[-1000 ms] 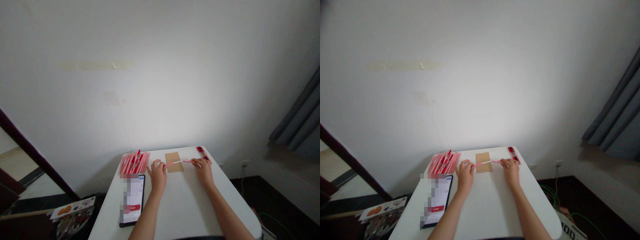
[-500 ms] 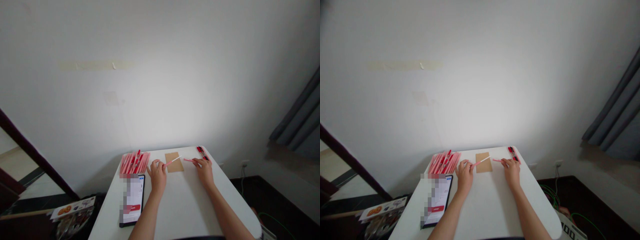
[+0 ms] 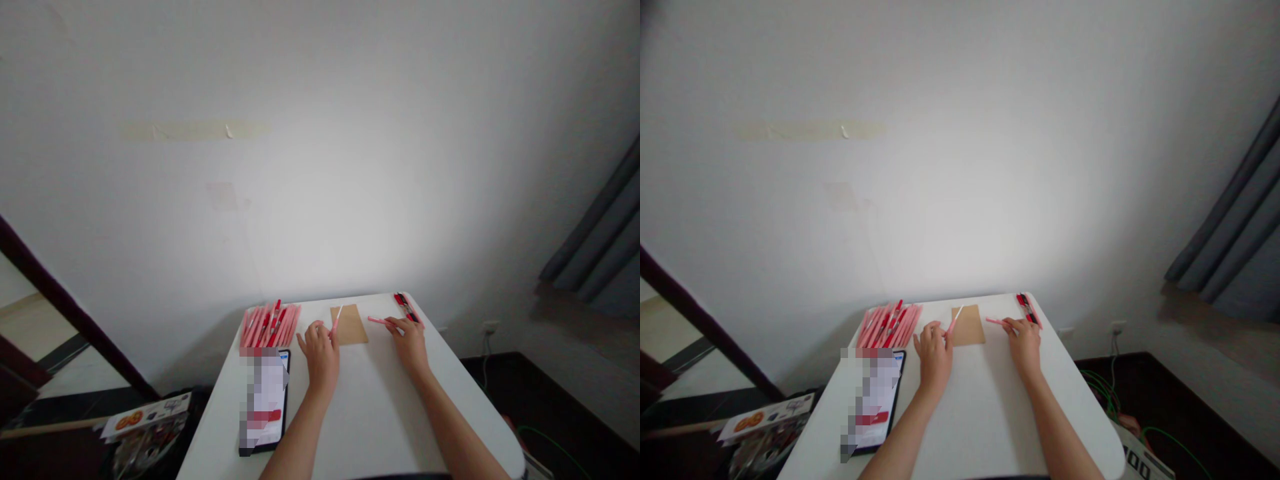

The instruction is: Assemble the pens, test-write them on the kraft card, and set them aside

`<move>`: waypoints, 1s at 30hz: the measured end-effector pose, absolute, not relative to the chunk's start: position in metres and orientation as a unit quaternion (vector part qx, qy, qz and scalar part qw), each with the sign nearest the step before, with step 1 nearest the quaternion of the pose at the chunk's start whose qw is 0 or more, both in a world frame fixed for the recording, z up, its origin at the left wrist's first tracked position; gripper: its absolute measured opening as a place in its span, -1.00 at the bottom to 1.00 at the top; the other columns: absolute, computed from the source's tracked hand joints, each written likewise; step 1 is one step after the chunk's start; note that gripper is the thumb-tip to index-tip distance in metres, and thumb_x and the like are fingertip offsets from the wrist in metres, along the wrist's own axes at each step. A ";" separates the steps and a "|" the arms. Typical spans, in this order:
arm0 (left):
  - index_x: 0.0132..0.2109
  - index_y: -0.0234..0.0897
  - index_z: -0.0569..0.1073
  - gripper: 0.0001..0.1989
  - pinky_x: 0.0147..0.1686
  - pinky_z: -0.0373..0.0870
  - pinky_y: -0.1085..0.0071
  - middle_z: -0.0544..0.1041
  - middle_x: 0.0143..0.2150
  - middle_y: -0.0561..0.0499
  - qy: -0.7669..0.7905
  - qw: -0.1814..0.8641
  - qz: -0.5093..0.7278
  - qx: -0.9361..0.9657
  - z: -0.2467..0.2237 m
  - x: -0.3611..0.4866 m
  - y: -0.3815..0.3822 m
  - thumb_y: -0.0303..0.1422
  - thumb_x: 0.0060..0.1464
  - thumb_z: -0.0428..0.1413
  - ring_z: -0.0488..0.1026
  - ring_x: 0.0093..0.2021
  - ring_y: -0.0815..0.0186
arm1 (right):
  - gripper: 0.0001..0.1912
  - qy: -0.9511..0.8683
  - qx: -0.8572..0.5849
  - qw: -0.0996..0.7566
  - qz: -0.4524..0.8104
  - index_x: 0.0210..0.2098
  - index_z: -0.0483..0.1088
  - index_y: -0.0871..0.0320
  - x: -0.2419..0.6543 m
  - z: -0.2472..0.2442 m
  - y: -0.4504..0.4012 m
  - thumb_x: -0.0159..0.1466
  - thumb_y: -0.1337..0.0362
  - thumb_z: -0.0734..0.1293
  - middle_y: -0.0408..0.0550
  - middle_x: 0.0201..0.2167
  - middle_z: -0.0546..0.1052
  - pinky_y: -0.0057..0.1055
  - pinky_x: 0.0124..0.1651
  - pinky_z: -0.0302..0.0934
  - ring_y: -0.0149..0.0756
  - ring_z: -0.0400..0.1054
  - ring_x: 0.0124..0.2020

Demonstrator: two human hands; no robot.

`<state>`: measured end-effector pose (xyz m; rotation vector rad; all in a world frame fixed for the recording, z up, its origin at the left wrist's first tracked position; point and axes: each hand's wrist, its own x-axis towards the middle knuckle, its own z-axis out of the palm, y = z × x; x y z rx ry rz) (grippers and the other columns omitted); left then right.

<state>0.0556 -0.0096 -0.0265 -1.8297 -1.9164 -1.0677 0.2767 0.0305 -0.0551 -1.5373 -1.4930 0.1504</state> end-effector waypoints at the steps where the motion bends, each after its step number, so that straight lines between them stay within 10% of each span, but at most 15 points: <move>1: -0.24 -0.31 0.41 -0.78 0.15 0.14 -0.11 0.47 -0.05 -0.16 -0.666 0.151 -0.368 -0.631 -0.026 0.057 -0.010 -0.34 0.22 -0.10 0.39 0.02 0.15 | -0.61 -0.612 -0.630 0.475 0.061 -0.23 0.57 0.13 0.277 -0.055 0.031 0.27 0.06 0.19 0.07 -0.29 0.57 -0.17 0.00 0.10 -0.09 0.31 -0.12; 30: -0.18 -0.36 0.47 -0.75 0.07 0.09 -0.06 0.40 0.00 -0.21 -0.757 0.139 -0.264 -0.582 -0.017 0.056 -0.018 -0.36 0.07 -0.02 0.25 0.07 0.04 | -0.66 -0.611 -0.647 0.451 0.068 -0.21 0.56 0.10 0.275 -0.050 0.027 0.24 0.10 0.22 0.04 -0.28 0.55 -0.20 -0.01 0.15 -0.10 0.31 -0.11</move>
